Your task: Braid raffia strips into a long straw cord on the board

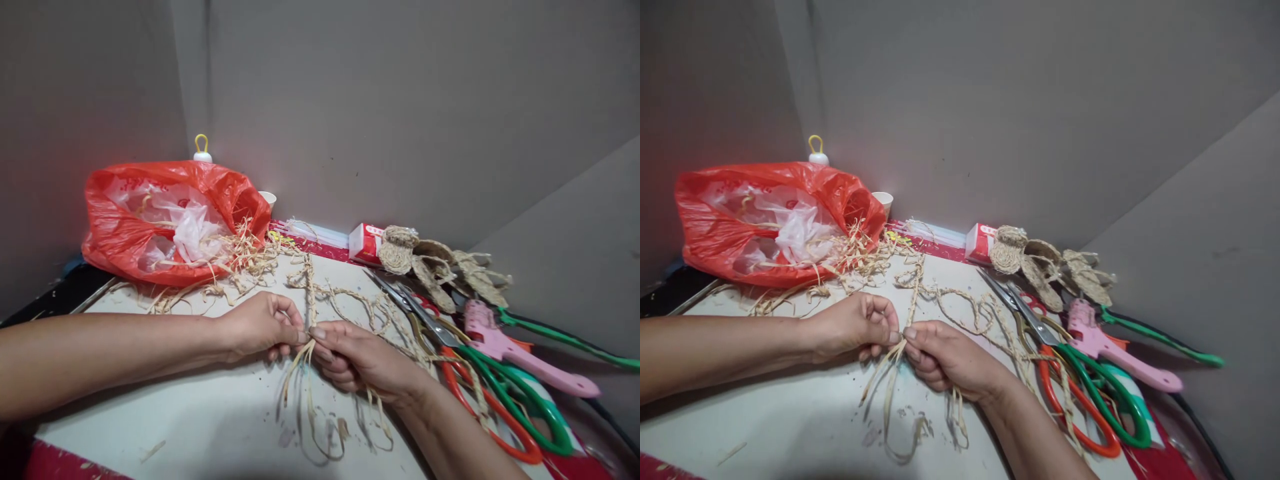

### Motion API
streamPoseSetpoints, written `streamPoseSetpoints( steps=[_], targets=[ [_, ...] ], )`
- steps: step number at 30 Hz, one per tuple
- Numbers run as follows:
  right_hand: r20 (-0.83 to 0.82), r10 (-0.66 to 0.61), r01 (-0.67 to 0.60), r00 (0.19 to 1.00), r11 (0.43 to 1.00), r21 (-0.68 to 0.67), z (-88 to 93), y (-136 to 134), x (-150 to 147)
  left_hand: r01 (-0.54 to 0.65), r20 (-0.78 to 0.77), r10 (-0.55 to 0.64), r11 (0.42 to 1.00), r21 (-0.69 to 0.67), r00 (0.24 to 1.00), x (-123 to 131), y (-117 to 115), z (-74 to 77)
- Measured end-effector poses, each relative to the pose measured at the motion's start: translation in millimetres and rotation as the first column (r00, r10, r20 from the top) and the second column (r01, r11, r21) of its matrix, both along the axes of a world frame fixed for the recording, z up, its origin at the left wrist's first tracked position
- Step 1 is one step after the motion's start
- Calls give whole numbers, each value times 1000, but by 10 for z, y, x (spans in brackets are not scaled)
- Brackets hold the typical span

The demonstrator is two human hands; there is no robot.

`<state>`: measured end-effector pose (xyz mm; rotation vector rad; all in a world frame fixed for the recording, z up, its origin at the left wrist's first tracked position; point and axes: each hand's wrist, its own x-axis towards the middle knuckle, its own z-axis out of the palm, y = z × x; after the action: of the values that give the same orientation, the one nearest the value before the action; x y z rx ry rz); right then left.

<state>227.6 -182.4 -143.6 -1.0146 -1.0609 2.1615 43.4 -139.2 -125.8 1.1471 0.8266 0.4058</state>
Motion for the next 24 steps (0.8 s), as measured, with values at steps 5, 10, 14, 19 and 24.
streamPoseSetpoints(
  steps=[5,10,14,19,24],
  targets=[
    [33,-9,8,999,1000,25,-1,-10,-26,77,-69,-80,996,-45,994,-23,68,31],
    [75,-47,39,996,995,96,-16,-5,-52,97,-119,-99,995,-20,988,-30,128,72],
    [87,-76,66,993,991,117,-22,-12,-70,160,-64,-169,978,-133,984,-29,146,99],
    [94,-36,22,995,988,151,-6,-33,-59,171,-51,-182,969,-176,982,-26,155,117],
    [189,-72,39,979,984,174,9,-42,-102,147,-119,-154,987,-66,981,-13,144,111]
  ],
)
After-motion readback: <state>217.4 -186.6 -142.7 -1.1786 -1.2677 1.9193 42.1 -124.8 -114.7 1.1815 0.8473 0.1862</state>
